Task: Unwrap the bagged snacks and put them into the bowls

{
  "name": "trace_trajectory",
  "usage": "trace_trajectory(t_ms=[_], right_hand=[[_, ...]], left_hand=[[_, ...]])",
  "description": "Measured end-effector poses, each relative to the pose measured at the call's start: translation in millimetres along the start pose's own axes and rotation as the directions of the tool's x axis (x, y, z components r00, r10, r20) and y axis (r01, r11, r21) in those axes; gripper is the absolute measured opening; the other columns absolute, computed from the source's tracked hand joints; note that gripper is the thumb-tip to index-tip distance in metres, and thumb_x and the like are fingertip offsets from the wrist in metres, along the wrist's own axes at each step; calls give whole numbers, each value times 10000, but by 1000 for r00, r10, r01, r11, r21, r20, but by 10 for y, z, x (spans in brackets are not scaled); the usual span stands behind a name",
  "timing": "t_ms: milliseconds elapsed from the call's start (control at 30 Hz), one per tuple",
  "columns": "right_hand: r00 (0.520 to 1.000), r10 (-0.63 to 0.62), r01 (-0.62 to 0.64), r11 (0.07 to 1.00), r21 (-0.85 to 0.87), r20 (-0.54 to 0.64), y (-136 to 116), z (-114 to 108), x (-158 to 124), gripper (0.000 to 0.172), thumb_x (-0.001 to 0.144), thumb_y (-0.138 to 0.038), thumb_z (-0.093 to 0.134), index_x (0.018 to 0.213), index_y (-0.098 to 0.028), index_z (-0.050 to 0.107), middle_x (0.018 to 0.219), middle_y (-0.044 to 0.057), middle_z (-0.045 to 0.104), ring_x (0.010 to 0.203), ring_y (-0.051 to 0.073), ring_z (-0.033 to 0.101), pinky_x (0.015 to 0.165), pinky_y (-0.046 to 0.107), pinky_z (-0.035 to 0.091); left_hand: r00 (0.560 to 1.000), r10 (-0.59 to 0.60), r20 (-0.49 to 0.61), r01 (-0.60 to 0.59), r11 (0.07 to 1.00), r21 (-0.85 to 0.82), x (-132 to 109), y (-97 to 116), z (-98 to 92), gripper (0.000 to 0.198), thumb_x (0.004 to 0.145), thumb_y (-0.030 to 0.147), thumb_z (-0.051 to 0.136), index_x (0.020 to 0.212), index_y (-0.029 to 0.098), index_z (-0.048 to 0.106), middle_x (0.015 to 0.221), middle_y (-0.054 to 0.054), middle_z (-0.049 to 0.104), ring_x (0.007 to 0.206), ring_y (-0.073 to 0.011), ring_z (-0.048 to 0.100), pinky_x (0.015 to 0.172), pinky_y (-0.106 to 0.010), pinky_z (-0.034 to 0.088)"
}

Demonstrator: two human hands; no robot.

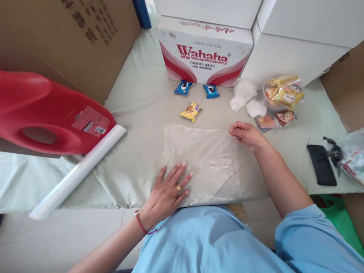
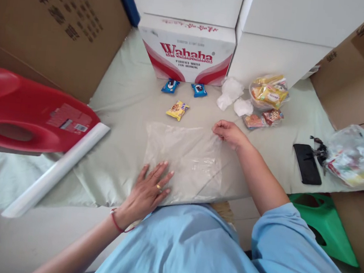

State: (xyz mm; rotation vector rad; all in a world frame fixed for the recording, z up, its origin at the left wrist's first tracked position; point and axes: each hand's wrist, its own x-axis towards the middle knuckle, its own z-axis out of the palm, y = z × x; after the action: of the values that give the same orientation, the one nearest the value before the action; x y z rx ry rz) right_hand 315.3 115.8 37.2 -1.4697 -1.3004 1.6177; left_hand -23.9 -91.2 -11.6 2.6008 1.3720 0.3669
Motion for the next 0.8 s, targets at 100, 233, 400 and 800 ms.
trace_trajectory(t_ms=[100, 233, 400, 800], right_hand=[[991, -64, 49, 991, -123, -121, -14, -130, 180, 321, 725, -459, 826, 828, -231, 625, 757, 2, 617, 636, 132, 499, 596, 274, 409], [883, -346, 154, 851, -501, -316, -81, -122, 151, 207, 825, -397, 710, 940, -235, 656, 936, 65, 674, 766, 189, 570, 751, 354, 506], [792, -610, 385, 542, -747, -34, -54, 421, -439, 282, 1025, -318, 487, 1159, -217, 713, 1165, 156, 708, 1100, 299, 646, 1020, 499, 511], [894, -433, 265, 298, -917, 117, 887, 198, -1015, 517, 1074, -373, 470, 1577, -270, 526, 1649, 111, 498, 1522, 338, 449, 1260, 607, 344]], left_hand=[[998, -13, -62, 8, 997, -80, -4, -18, -60, 564, 1094, 341, 461, 1635, 204, 388, 1721, -190, 356, 1577, -294, 401, 1288, -569, 296], [950, -193, -247, 161, 977, -142, 94, 18, -209, 304, 1066, 274, 494, 1271, 198, 705, 1485, -145, 639, 1496, -295, 491, 1195, -510, 434], [908, -258, -330, 255, 965, -51, 452, 28, -331, 244, 1040, 282, 532, 1046, 212, 766, 1210, -126, 771, 1322, -301, 631, 1155, -527, 427], [915, -404, 1, 403, 913, 58, 591, -500, -92, 658, 1085, 482, 367, 1689, 232, 292, 1743, -154, 308, 1608, -326, 330, 1295, -692, 47]])
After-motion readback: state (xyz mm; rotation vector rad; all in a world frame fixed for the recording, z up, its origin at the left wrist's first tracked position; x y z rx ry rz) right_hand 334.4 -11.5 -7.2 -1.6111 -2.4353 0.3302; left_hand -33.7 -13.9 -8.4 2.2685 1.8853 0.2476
